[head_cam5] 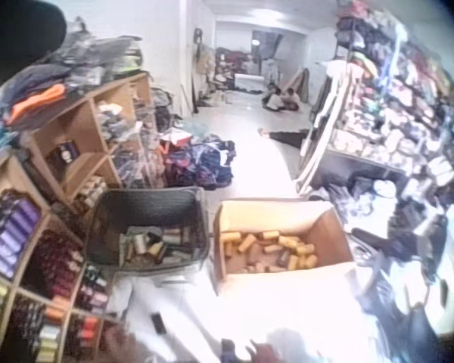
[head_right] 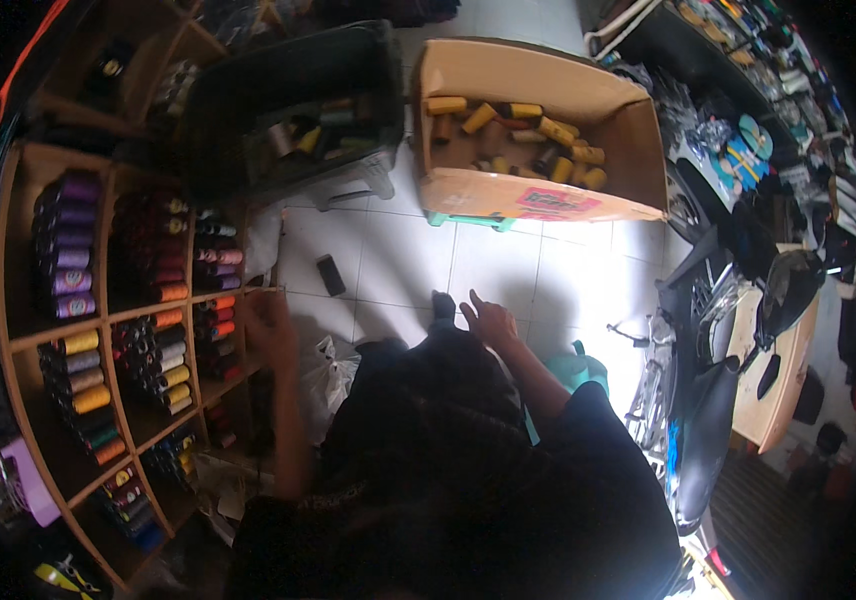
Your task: The person sorts thread spools from a basket and a cardboard box, placing them onto wooden shelves by color. They handle spools individually and in small groups, arranging them in rows on multiple shelf levels.
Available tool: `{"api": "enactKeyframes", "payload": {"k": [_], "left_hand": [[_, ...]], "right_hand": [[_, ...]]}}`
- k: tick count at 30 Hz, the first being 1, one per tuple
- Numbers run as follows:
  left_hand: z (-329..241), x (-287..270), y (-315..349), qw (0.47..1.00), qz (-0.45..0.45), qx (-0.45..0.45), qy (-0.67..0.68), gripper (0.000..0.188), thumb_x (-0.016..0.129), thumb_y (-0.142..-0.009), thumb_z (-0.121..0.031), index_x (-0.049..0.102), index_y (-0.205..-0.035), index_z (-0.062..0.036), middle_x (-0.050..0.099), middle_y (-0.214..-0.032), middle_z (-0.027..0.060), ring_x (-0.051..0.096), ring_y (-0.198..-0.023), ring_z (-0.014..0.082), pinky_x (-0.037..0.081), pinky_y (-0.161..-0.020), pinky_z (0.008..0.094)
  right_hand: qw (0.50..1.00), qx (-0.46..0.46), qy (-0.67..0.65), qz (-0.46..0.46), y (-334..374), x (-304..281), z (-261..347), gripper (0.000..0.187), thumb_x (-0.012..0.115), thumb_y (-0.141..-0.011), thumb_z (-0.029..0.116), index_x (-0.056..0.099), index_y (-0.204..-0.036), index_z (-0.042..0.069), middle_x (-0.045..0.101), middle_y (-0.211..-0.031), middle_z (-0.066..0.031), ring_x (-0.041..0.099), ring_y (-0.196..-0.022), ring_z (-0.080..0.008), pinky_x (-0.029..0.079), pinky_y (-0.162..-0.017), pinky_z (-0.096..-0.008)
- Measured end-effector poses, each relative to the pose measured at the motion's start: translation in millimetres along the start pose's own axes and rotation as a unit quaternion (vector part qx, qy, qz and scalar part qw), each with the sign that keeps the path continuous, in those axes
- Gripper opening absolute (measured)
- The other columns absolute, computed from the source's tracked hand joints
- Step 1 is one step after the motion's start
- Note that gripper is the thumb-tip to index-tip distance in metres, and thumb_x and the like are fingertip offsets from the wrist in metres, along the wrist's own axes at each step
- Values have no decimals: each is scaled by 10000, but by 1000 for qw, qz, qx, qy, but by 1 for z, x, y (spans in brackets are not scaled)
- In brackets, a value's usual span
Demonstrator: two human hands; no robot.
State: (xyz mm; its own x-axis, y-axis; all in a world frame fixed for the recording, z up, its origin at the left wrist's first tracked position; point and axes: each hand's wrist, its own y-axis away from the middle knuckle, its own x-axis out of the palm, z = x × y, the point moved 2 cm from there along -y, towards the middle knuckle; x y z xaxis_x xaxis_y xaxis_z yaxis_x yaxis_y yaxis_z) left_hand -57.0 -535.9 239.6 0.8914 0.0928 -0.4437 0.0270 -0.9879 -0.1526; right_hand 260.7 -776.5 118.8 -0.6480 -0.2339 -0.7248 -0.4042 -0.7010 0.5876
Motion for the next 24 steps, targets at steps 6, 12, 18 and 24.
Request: {"api": "enactKeyframes", "payload": {"k": [6,12,18,24], "left_hand": [[-103,113,12,987,150,34,37,310,717,-873,-94,563,-1134,-29,614,-1038,76,565,-862,179,445,-765,318],[-159,212,-11,944,301,125,57,290,714,-856,-63,590,-1117,-38,624,-1050,78,590,-910,194,453,-816,350],[-213,335,-64,835,504,218,33,279,689,-885,-88,589,-1143,-52,639,-980,111,631,-918,260,497,-827,372],[-199,457,-86,724,581,332,-167,324,674,-925,-231,557,-1165,-45,648,-1129,161,634,-1061,352,511,-864,427]], "right_hand": [[989,97,-81,-81,-2,-67,-43,486,483,-978,509,749,-1006,103,720,-957,-202,685,-938,-409,533,-852,-515],[976,189,-82,-74,4,-96,-115,445,514,-962,484,706,-1132,120,716,-1022,-203,679,-974,-412,525,-885,-505],[944,257,-125,-162,35,-160,-136,426,615,-921,400,669,-1202,85,702,-1093,-206,683,-1002,-365,527,-894,-458],[923,151,-76,-345,32,-251,-108,324,691,-873,153,652,-1183,72,658,-1231,-147,663,-1031,-323,545,-894,-412]]}}
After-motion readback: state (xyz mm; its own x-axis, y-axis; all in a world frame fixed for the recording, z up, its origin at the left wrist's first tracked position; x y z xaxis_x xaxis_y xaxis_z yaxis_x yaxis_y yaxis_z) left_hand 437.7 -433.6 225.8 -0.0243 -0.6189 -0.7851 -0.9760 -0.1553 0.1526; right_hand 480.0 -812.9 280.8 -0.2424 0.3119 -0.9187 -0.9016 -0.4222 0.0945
